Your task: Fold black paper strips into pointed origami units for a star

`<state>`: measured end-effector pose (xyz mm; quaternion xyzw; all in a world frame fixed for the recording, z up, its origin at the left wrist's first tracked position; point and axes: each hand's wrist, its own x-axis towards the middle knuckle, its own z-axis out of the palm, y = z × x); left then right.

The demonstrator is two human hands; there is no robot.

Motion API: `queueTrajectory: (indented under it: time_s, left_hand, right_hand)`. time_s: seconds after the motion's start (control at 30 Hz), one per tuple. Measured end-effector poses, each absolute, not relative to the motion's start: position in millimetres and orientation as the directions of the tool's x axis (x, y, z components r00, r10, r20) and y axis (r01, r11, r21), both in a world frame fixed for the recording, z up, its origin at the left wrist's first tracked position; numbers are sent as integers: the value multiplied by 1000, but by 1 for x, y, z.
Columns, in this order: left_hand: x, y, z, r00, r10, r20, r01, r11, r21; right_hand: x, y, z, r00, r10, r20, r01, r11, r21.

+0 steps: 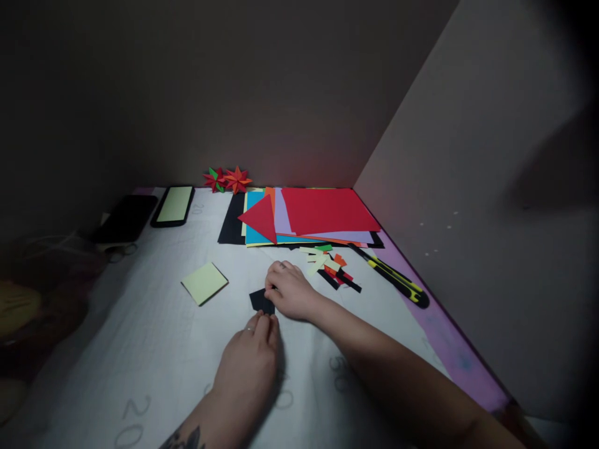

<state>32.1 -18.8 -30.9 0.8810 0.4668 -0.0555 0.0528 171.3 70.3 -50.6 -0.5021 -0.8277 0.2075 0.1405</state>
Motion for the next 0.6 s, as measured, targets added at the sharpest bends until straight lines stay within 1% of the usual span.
queueTrajectory:
  time_s: [0.2,0.37,0.53,0.6]
  left_hand:
    - [35,-18,-28,573,800,-180,818,-573,55]
    - [37,-19,-31,646,754,-120,760,-649,14]
    - [41,-25,-30,643,760,-99,763,-646,-1]
    - [43,-30,-30,642,764,-73,764,-645,-27]
  right_hand:
    - [171,69,-49,-449,894,18,779,401,-482]
    - [171,68,-49,-370,928,39,810,343,-475]
    - [169,70,-54,-296,952,77,856,300,-420]
    - [166,73,-56,-274,957,92,866,287,-409]
